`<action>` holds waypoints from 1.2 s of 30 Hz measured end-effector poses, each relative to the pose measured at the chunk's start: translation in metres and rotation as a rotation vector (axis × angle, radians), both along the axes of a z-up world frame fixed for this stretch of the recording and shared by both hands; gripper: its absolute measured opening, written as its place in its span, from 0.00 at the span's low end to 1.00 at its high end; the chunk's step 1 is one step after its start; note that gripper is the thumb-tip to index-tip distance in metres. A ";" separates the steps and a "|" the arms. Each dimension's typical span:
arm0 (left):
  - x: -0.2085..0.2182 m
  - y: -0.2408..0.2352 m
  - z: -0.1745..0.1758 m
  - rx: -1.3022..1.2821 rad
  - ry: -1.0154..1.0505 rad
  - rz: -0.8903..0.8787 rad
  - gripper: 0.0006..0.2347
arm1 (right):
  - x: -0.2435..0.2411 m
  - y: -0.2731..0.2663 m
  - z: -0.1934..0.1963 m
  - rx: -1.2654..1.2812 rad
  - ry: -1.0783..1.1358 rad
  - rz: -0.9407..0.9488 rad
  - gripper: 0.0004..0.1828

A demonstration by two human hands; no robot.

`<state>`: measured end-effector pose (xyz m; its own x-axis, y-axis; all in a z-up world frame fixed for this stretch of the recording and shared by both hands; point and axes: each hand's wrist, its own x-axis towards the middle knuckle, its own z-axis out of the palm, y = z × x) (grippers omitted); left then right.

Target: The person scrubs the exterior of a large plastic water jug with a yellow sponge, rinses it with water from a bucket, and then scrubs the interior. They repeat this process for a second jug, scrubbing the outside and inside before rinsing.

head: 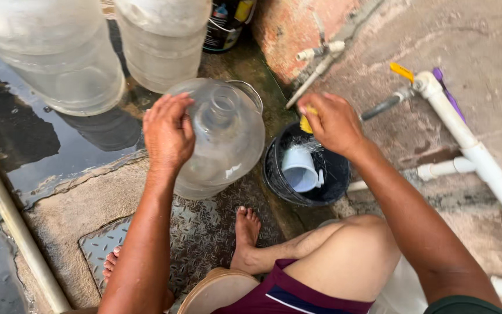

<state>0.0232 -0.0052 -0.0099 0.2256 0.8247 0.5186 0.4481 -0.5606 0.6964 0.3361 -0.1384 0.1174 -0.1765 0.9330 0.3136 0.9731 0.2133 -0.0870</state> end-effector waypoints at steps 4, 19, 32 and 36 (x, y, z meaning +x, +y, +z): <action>-0.002 -0.006 0.022 -0.007 0.003 -0.112 0.17 | 0.063 -0.040 -0.093 -0.634 -0.419 -0.312 0.23; 0.015 0.015 0.031 -0.512 -0.384 -0.698 0.29 | 0.128 -0.051 -0.344 -0.014 1.515 -1.220 0.19; 0.098 0.013 0.044 -0.295 -0.347 -0.491 0.24 | -0.005 -0.024 0.017 0.348 1.091 -0.533 0.28; 0.118 0.013 0.065 -0.221 -0.300 -0.463 0.23 | -0.034 0.001 0.077 0.613 0.028 -0.271 0.29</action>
